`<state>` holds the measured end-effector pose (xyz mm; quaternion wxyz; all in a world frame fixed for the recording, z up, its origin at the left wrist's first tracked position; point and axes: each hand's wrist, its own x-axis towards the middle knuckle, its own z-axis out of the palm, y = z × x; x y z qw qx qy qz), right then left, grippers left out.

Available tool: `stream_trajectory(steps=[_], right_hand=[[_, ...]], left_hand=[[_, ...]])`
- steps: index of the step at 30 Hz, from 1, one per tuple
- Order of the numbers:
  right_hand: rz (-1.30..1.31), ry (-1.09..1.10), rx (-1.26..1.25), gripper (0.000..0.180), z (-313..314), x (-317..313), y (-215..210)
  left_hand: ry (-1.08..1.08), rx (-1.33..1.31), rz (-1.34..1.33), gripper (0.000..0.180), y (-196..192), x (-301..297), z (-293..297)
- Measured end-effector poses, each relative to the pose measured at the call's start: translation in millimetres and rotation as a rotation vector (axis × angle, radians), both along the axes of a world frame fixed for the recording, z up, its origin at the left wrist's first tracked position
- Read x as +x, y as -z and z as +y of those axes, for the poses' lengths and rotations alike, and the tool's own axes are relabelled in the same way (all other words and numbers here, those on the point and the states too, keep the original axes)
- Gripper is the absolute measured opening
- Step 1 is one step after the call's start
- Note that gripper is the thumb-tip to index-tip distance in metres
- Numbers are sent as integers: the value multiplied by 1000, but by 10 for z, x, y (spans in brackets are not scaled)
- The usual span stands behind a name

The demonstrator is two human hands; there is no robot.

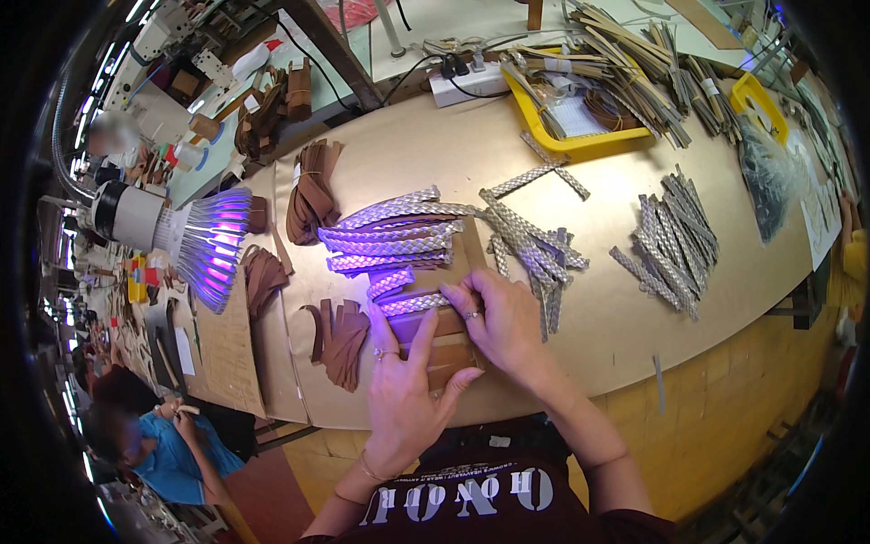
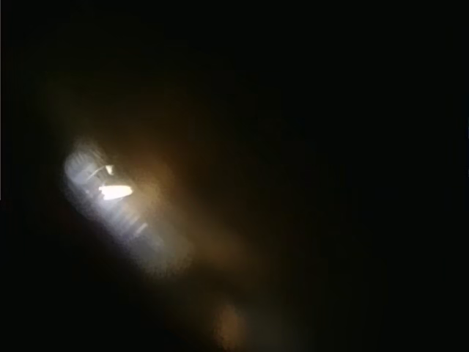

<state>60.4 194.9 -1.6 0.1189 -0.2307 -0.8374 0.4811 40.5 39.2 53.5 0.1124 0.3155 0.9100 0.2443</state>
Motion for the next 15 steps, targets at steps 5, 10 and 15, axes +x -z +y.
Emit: stream_trajectory(steps=[5,10,15], right_hand=[[116,41,94,27,-76,13,129],[77,-101,-328,24,131,33,36],[46,-206,-470,24,321,104,-413]], left_hand=[[17,50,68,75,72,4,-34],[51,268,123,61,121,-45,-276],[-180,520,281,49,81,-156,-593]])
